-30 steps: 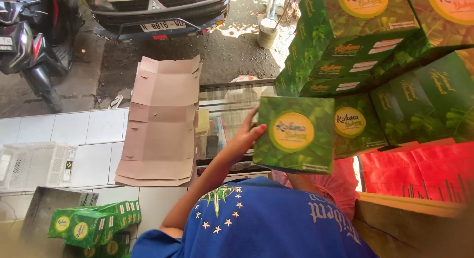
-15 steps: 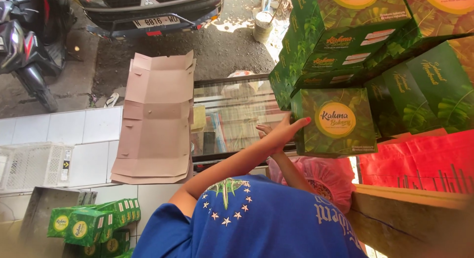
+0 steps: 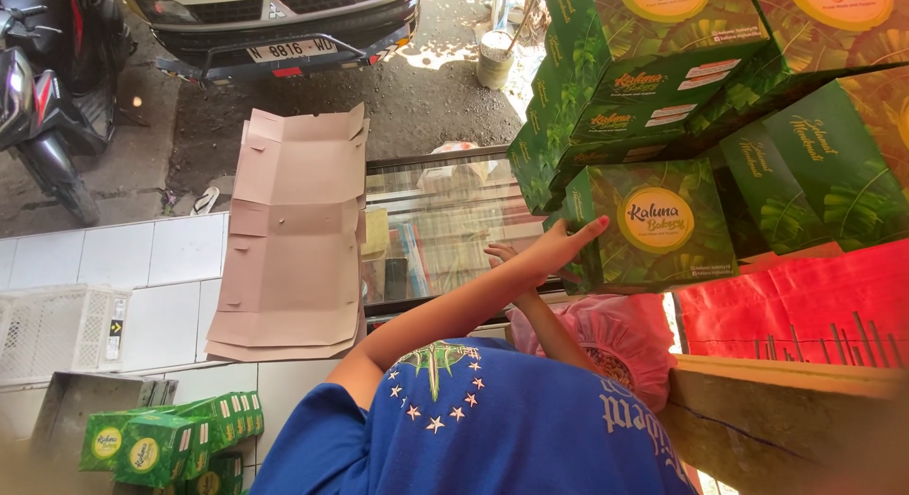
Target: Assembling cardboard bakery boxes into their 3D form.
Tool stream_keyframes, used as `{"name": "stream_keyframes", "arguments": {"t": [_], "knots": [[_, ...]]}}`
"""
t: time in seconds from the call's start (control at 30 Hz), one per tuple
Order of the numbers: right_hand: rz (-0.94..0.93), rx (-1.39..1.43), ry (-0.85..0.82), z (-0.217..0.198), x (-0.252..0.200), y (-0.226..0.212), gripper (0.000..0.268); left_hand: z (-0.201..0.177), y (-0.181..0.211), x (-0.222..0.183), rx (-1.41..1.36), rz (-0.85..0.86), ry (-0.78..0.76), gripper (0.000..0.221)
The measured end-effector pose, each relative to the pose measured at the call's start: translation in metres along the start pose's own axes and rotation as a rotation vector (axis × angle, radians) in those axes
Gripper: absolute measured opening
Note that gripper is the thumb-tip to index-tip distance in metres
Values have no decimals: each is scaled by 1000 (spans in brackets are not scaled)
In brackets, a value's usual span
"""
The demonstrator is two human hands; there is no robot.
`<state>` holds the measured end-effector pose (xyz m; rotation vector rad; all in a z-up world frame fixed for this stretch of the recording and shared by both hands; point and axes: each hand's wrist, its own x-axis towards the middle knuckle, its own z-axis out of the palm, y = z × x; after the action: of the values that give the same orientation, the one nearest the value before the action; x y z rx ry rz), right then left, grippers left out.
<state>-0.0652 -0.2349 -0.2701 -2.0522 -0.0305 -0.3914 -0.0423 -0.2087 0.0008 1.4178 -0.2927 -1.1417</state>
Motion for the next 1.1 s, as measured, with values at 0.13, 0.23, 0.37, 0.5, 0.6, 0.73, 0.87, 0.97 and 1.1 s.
{"name": "stream_keyframes", "arguments": {"t": [0.13, 0.23, 0.37, 0.5, 0.6, 0.73, 0.87, 0.97, 1.1], "knots": [[3, -15, -5, -1, 1, -4, 28, 5, 11, 1, -81, 17, 75, 99], [-5, -42, -14, 7, 0, 21, 28, 6, 0, 11, -94, 68, 54, 98], [-23, -82, 4, 2, -5, 5, 26, -16, -33, 30, -157, 117, 68, 101], [191, 62, 6, -3, -8, -2, 29, -77, -66, 27, -13, 241, 281, 96], [322, 47, -12, -17, 3, -48, 26, -144, -84, -8, 232, 375, 616, 93], [241, 75, -2, -23, 9, -74, 24, -246, -141, -68, 1217, 240, 1235, 92], [224, 88, 3, -24, 10, -72, 25, -293, -176, -123, 1093, -297, 1273, 96], [227, 110, 6, -24, 11, -75, 24, -306, -213, -131, 1049, -418, 1231, 88], [254, 93, 6, -26, 10, -76, 25, -318, -219, -131, 1070, -410, 1171, 79]]}}
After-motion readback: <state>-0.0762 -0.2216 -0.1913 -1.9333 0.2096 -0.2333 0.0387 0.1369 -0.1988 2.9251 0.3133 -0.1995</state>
